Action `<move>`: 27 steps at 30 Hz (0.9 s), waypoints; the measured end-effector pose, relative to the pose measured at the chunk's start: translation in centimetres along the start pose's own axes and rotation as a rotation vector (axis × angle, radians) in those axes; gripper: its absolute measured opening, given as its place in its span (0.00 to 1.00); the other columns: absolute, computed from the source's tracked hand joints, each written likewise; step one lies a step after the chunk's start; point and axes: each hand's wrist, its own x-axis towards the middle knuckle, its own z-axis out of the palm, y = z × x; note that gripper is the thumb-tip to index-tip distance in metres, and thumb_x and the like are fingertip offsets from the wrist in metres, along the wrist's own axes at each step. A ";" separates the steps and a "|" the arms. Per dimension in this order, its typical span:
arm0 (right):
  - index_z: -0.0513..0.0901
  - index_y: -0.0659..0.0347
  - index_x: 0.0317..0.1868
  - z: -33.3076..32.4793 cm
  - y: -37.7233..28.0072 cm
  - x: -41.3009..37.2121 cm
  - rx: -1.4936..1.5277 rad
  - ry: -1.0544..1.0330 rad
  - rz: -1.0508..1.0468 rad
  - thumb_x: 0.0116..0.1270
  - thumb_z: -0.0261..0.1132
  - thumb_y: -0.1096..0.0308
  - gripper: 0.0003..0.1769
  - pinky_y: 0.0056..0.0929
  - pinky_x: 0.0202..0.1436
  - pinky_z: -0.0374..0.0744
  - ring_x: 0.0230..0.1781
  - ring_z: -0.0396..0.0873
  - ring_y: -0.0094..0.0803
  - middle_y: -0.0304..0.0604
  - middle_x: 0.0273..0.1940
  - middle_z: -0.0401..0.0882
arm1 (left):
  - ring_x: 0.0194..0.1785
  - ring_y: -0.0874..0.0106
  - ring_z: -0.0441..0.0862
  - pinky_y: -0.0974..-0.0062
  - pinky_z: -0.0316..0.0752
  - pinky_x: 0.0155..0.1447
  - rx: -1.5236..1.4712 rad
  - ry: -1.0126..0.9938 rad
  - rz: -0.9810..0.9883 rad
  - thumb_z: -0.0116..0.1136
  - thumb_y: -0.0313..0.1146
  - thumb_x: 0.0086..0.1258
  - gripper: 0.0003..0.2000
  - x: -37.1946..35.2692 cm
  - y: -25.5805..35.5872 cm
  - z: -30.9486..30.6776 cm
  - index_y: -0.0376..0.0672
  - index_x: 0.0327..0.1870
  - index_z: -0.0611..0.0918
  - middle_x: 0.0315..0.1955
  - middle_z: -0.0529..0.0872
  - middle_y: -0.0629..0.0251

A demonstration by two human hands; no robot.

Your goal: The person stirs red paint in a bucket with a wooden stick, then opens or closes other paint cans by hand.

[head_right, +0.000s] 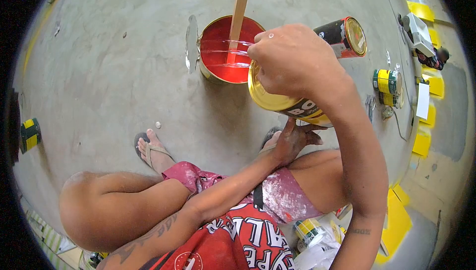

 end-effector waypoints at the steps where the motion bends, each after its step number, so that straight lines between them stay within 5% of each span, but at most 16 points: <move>1: 0.89 0.64 0.30 0.0 0.0 0.0 0.006 -0.014 0.007 0.53 0.67 0.70 0.08 0.46 0.45 0.84 0.37 0.87 0.51 0.50 0.36 0.88 | 0.52 0.59 0.87 0.59 0.76 0.64 0.000 0.001 -0.002 0.34 0.75 0.78 0.48 -0.1 0.0 0.1 0.35 0.78 0.64 0.65 0.81 0.43; 3: 0.90 0.64 0.30 -0.1 0.2 0.0 0.011 -0.024 0.023 0.53 0.67 0.70 0.08 0.47 0.45 0.84 0.37 0.87 0.51 0.50 0.36 0.88 | 0.49 0.66 0.84 0.63 0.77 0.64 0.046 0.026 -0.006 0.34 0.80 0.73 0.52 -0.4 0.5 0.8 0.34 0.76 0.66 0.62 0.81 0.48; 16: 0.88 0.66 0.28 -0.5 -0.1 0.8 0.009 -0.109 0.091 0.48 0.66 0.74 0.07 0.49 0.38 0.83 0.33 0.85 0.56 0.57 0.29 0.85 | 0.46 0.69 0.81 0.65 0.75 0.60 0.071 0.016 -0.101 0.32 0.84 0.68 0.56 -0.3 1.0 2.1 0.33 0.75 0.69 0.66 0.80 0.52; 18: 0.88 0.67 0.28 -0.6 -0.3 1.0 0.011 -0.107 0.101 0.48 0.67 0.74 0.07 0.48 0.38 0.84 0.33 0.86 0.56 0.56 0.30 0.86 | 0.47 0.66 0.83 0.64 0.76 0.57 -0.033 0.003 -0.062 0.38 0.78 0.74 0.43 -0.2 1.0 2.3 0.52 0.78 0.62 0.66 0.81 0.53; 27: 0.90 0.68 0.33 -1.4 -0.8 1.4 -0.033 -0.199 0.143 0.50 0.68 0.75 0.09 0.45 0.43 0.87 0.37 0.89 0.52 0.55 0.35 0.89 | 0.55 0.65 0.82 0.59 0.75 0.60 -0.006 0.013 -0.056 0.36 0.80 0.71 0.45 0.1 0.7 2.3 0.54 0.77 0.62 0.61 0.83 0.58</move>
